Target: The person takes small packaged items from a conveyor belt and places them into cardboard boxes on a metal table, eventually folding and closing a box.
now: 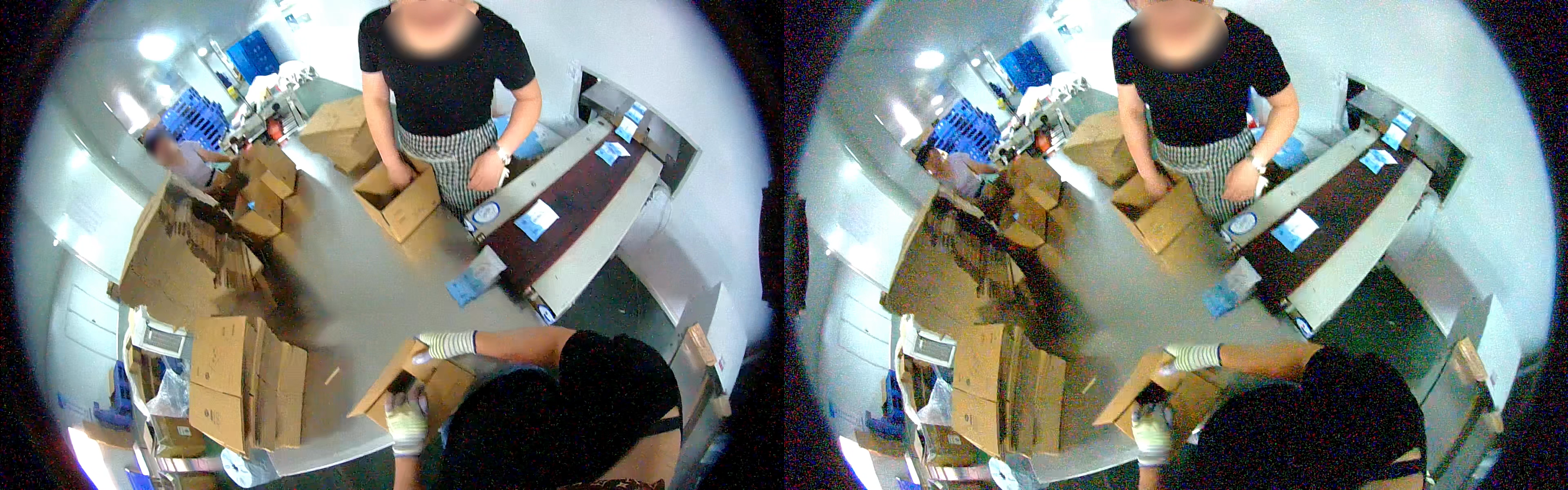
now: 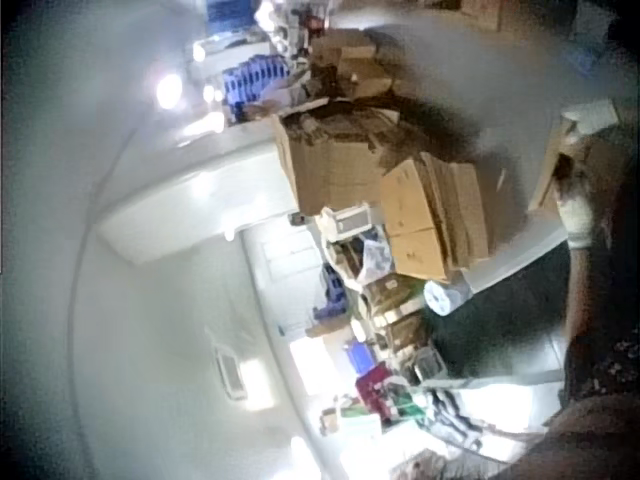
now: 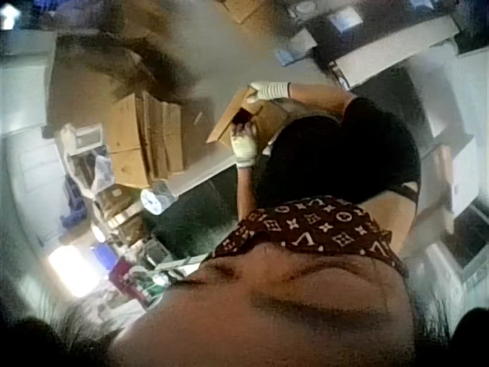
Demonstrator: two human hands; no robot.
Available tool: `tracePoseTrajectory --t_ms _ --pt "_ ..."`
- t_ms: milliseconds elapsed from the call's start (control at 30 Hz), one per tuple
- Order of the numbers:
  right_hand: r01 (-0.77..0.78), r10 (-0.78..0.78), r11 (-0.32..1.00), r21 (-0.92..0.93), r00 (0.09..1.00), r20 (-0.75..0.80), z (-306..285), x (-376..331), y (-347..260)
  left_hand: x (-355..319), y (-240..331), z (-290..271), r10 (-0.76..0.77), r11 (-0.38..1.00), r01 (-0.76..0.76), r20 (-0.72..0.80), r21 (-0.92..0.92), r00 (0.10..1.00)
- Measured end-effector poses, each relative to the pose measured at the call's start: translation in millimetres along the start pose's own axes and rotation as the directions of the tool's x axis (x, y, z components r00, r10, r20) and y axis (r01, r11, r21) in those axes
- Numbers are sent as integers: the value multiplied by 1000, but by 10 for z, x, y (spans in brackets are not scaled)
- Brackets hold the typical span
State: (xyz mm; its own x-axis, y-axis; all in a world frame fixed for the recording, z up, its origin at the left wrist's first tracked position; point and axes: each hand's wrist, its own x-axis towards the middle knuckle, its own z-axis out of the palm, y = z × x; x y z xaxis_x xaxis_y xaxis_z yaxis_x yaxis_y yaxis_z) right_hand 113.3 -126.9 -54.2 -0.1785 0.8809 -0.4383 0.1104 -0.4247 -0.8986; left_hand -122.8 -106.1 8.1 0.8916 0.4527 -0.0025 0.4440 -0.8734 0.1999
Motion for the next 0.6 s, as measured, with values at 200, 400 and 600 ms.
tracePoseTrajectory --t_ms 200,400,600 --pt "217 -226 974 -62 921 -317 -499 -96 -591 495 -400 -201 -170 979 191 -246 64 954" --pt "229 -354 927 -297 798 -489 -792 -329 -1192 628 -501 -549 -836 -29 -297 -140 -954 530" --pt "302 -559 674 -674 805 -199 -456 -249 -1979 409 -609 724 -750 -414 -216 197 -884 631"
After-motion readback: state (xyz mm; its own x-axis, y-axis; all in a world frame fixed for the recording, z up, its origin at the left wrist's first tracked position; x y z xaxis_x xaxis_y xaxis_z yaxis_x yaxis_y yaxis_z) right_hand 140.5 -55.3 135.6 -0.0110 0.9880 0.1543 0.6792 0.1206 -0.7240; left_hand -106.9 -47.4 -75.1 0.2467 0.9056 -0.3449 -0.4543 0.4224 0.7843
